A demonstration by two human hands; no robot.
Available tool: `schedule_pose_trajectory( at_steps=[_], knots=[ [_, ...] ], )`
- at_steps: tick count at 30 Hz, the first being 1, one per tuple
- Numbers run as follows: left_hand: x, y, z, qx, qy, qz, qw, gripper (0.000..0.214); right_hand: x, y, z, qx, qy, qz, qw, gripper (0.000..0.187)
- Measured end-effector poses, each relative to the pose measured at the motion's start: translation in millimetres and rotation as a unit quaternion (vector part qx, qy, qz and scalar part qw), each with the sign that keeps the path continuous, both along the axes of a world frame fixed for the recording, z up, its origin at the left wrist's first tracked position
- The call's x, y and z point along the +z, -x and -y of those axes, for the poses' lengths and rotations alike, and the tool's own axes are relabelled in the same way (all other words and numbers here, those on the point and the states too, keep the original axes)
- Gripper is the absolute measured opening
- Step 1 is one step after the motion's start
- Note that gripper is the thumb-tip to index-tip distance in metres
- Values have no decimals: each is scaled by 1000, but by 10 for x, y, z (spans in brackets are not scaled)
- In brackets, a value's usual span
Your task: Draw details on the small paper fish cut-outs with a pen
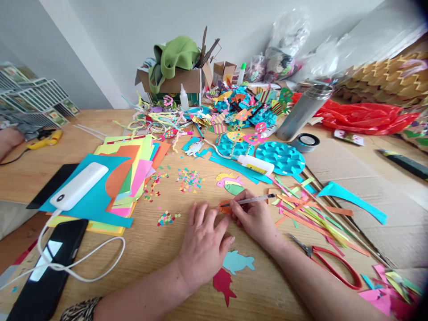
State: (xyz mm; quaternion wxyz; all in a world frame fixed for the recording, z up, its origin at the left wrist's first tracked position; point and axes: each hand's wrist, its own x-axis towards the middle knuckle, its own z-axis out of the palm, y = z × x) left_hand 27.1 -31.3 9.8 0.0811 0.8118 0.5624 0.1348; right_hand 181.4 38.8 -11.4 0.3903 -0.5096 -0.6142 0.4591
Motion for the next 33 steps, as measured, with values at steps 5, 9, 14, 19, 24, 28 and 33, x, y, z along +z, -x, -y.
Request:
schedule_pose_trajectory(
  at_steps=[5, 9, 14, 19, 24, 28, 33],
  knots=[
    [-8, 6, -2, 0, -9, 3, 1000, 38, -6, -9, -3, 1, 2, 2, 1000, 26],
    [-11, 2, -1, 0, -5, 0, 1000, 38, -11, -10, -3, 3, 2, -1, 1000, 26],
    [-8, -1, -2, 1, 5, 0, 1000, 39, 3, -7, -1, 6, 2, -3, 1000, 22],
    [-5, 3, -5, -1, 1, 0, 1000, 39, 12, -4, 11, -1, -7, -17, 1000, 23],
    [-5, 3, 5, 1, 1, -3, 1000, 41, 25, -3, 18, -9, -13, -27, 1000, 25],
    [-15, -3, 13, 0, -6, -8, 1000, 42, 22, 0, 7, -8, -12, -23, 1000, 26],
    [-4, -3, 10, -6, -2, -19, 1000, 42, 2, 0, 0, -5, -12, -27, 1000, 23]
  ],
)
